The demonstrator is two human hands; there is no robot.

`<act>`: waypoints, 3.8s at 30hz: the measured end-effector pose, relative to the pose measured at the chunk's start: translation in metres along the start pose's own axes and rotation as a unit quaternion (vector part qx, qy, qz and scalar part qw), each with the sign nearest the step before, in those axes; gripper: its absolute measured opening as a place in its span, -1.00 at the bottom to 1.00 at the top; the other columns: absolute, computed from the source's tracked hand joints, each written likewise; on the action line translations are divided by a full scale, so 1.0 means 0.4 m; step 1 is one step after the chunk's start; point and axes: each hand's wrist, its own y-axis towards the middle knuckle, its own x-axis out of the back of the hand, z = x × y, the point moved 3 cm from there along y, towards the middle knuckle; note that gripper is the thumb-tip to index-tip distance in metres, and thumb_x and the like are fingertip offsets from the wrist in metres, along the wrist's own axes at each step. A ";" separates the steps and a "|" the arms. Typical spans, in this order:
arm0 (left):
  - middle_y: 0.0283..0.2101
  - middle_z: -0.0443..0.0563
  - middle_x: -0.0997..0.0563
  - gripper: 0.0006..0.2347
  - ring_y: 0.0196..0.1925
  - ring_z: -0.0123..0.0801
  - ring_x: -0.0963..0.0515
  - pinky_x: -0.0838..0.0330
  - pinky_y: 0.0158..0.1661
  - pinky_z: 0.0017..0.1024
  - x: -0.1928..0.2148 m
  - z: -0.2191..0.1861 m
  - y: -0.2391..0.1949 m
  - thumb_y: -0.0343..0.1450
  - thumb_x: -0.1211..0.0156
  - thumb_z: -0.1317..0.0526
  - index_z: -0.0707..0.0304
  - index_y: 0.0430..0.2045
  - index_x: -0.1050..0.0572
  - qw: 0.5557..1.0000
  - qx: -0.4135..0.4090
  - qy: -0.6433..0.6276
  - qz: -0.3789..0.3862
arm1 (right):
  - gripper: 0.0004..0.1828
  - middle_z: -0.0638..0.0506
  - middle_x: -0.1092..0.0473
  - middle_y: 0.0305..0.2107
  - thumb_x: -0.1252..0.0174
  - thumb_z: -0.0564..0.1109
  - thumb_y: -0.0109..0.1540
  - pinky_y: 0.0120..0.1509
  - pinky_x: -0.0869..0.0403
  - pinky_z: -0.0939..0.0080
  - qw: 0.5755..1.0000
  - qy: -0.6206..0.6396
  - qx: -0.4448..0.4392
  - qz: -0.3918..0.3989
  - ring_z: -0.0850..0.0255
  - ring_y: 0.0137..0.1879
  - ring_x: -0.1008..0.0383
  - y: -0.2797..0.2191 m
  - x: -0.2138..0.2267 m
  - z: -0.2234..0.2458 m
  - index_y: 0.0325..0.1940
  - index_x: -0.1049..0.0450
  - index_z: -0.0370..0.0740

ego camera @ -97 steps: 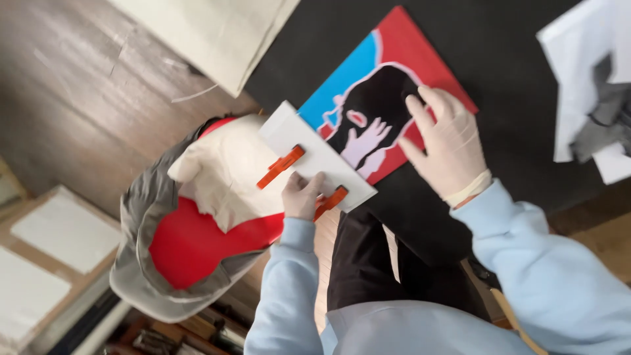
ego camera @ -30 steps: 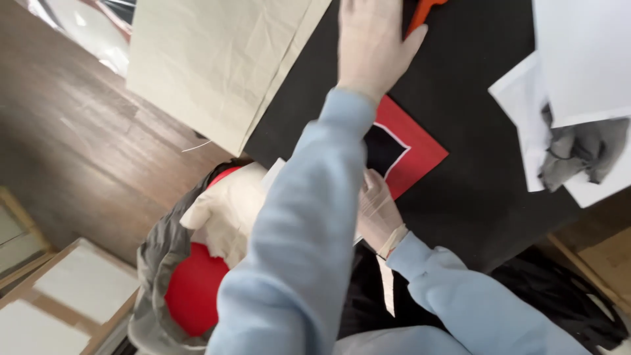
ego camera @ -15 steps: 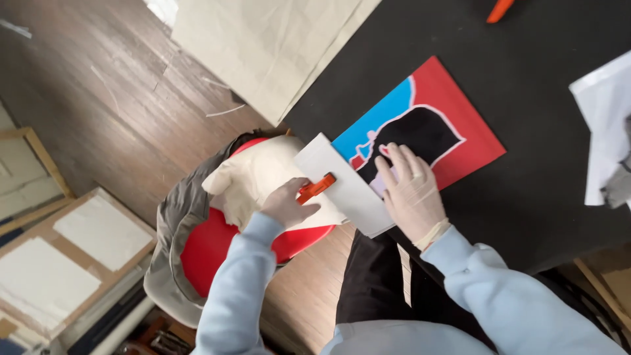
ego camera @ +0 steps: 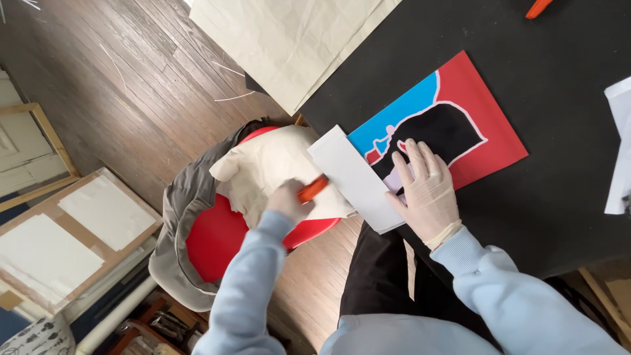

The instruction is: Applying an adhesive backing sheet to a piece of art using clamps and a smoothing cloth.

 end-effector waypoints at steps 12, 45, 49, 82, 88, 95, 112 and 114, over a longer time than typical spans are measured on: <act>-0.11 0.28 -0.47 -0.49 0.00 0.16 -0.46 -0.39 0.02 -0.03 0.339 -0.648 0.240 0.13 -0.27 0.16 0.39 -0.05 -0.42 0.915 -0.292 0.010 -0.278 | -0.21 -0.24 -0.16 0.34 -0.28 0.05 0.09 0.45 -0.17 -0.16 0.998 0.047 -0.017 -0.023 -0.16 0.45 -0.10 -0.011 -0.011 -0.031 0.35 -0.27 -0.29; 0.12 0.09 -0.56 -0.56 0.18 -0.21 -0.53 -0.42 0.18 -0.18 -0.287 -0.185 0.000 0.47 -0.25 0.15 0.44 0.17 -0.36 0.518 0.060 -0.847 -0.098 | -0.36 -0.15 -0.24 0.34 -0.21 -0.06 0.20 0.53 -0.17 -0.17 0.988 0.013 0.150 -0.033 -0.05 0.49 -0.14 0.085 0.002 0.025 0.36 -0.34 -0.24; 0.17 0.06 -0.56 -0.42 0.22 -0.22 -0.54 -0.41 0.21 -0.26 -0.255 -0.228 -0.015 0.41 -0.23 -0.01 0.36 0.25 -0.30 0.477 0.051 -0.874 -0.076 | -0.45 -0.08 -0.39 0.11 -0.21 0.04 0.23 0.49 -0.15 -0.21 0.981 -0.014 0.189 -0.030 0.00 0.33 -0.29 0.202 0.028 0.022 0.26 -0.43 -0.23; -0.12 0.15 -0.64 -0.59 -0.13 -0.33 -0.58 -0.50 -0.08 -0.40 0.471 -0.349 0.436 0.46 -0.09 0.14 0.51 0.12 -0.44 0.817 -0.053 -0.486 -0.306 | -0.77 0.11 -0.48 -0.06 -0.23 -0.13 0.23 0.34 -0.25 -0.03 0.970 0.167 0.084 -0.156 0.13 0.13 -0.43 0.094 0.091 -0.056 -0.03 -0.58 -0.09; 0.03 0.34 -0.63 -0.61 0.09 -0.02 -0.62 -0.47 0.11 -0.30 0.536 -0.644 0.639 0.52 -0.04 0.17 0.52 0.15 -0.45 0.880 -0.250 -0.259 -0.310 | -0.77 0.12 -0.50 -0.09 -0.26 -0.21 0.20 0.25 -0.31 0.03 0.953 0.253 -0.032 -0.162 0.10 0.05 -0.45 -0.051 0.074 -0.106 -0.05 -0.55 -0.11; -0.08 0.26 -0.59 -0.67 0.01 -0.12 -0.57 -0.48 0.05 -0.32 0.539 -0.874 0.718 0.57 -0.02 0.15 0.53 0.04 -0.45 0.861 -0.301 -0.319 -0.258 | -0.76 0.10 -0.55 -0.17 -0.30 -0.21 0.19 0.08 -0.43 0.11 0.930 0.299 -0.097 -0.193 0.12 -0.08 -0.54 -0.116 0.080 -0.121 -0.06 -0.54 -0.10; -0.34 0.07 -0.47 -0.66 -0.19 -0.36 -0.46 -0.49 -0.09 -0.40 0.276 -1.130 0.584 0.69 0.03 0.10 0.53 -0.21 -0.47 0.800 -0.324 -0.488 -0.129 | -0.83 -0.04 -0.57 -0.15 -0.17 -0.29 0.26 0.05 -0.54 0.23 0.831 0.401 -0.308 -0.233 0.15 -0.05 -0.61 -0.277 0.110 -0.202 -0.07 -0.59 -0.25; -0.36 0.06 -0.47 -0.66 -0.21 -0.37 -0.45 -0.49 -0.09 -0.40 0.201 -1.166 0.519 0.69 0.03 0.10 0.53 -0.23 -0.47 0.788 -0.330 -0.504 -0.127 | -0.83 -0.04 -0.58 -0.15 -0.15 -0.30 0.27 0.04 -0.55 0.26 0.819 0.416 -0.327 -0.221 0.18 -0.06 -0.63 -0.333 0.084 -0.223 -0.09 -0.59 -0.28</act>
